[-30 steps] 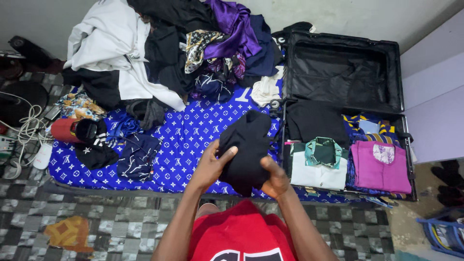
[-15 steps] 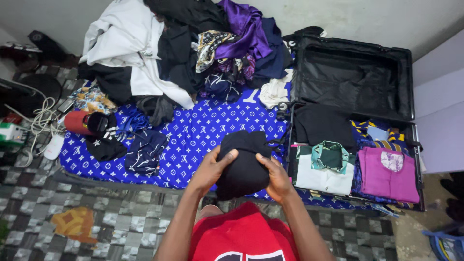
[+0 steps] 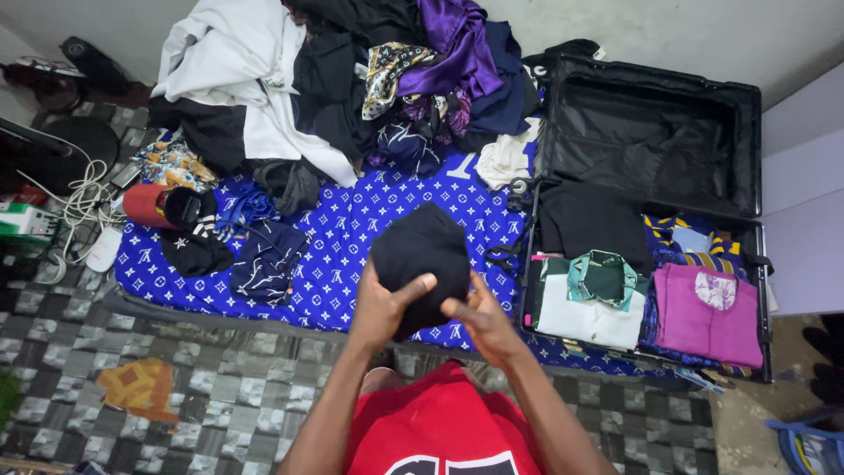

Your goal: The person folds items including a black tank top and a patterned scarf by hand, then places them into an open suitcase on a bed.

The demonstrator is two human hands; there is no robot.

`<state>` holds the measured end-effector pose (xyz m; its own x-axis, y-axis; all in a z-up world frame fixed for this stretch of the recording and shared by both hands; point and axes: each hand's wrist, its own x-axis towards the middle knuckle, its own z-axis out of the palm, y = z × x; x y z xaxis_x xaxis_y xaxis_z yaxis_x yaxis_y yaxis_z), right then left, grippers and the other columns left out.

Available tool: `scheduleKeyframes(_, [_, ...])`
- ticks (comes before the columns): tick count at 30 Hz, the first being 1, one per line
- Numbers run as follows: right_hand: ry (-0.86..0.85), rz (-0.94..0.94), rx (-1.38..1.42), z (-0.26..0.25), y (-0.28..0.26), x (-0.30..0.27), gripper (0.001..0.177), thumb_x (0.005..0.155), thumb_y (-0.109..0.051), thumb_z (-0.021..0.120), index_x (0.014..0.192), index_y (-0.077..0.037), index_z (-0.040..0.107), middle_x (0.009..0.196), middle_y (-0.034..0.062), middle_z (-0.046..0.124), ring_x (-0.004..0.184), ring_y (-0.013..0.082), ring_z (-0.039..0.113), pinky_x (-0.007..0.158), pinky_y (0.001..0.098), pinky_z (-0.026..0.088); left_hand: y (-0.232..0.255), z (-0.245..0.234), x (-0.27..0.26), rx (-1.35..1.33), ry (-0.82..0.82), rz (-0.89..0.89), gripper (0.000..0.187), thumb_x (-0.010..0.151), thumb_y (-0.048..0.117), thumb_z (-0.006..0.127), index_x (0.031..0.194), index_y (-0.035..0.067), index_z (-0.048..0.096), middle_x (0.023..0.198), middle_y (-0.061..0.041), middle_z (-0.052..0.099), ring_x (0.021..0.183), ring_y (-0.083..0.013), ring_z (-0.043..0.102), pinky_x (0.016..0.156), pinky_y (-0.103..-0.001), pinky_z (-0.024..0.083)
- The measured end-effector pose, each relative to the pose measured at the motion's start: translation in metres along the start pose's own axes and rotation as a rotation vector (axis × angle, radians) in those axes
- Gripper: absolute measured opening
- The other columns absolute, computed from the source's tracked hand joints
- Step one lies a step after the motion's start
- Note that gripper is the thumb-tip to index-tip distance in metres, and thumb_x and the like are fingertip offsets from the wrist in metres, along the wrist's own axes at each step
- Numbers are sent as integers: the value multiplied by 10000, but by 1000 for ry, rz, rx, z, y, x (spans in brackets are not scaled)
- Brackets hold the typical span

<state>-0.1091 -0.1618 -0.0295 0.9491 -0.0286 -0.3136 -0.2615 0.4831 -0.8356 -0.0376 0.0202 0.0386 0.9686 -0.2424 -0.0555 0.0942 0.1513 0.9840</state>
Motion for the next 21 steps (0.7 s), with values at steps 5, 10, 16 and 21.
scheduleKeyframes(5, [-80, 47, -261, -20, 28, 9, 537, 824, -31, 780, 1333, -14, 609, 1156, 41, 730, 1051, 159, 685, 953, 357, 555, 13, -12, 9, 34, 24, 8, 606, 747, 147, 872, 1266, -3, 595, 1157, -115, 732, 1032, -207, 729, 929, -358, 583])
scheduleKeyframes(10, [179, -52, -554, -77, 42, 35, 376, 908, -62, 710, 1271, 34, 686, 1016, 79, 749, 933, 149, 691, 843, 287, 565, 10, -29, 8, -2, 88, 1, 485, 826, 170, 843, 1222, -41, 658, 1136, -126, 749, 1025, -220, 727, 933, -366, 582])
scheduleKeyframes(16, [178, 286, -236, -49, 10, 20, 560, 887, -312, 696, 1373, -71, 553, 1132, 135, 735, 965, 246, 735, 814, 415, 607, -19, -15, 7, -450, 302, -76, 537, 901, 213, 756, 1360, 11, 565, 1305, -119, 659, 1177, -226, 656, 1028, -378, 529])
scheduleKeyframes(21, [-144, 285, 243, 1, 5, 11, 746, 826, -508, 695, 1431, -132, 474, 1356, 120, 582, 1174, 259, 682, 931, 559, 549, -15, -1, -9, -935, 121, -184, 514, 933, 256, 692, 1375, 28, 566, 1337, -136, 642, 1206, -276, 648, 1035, -454, 526])
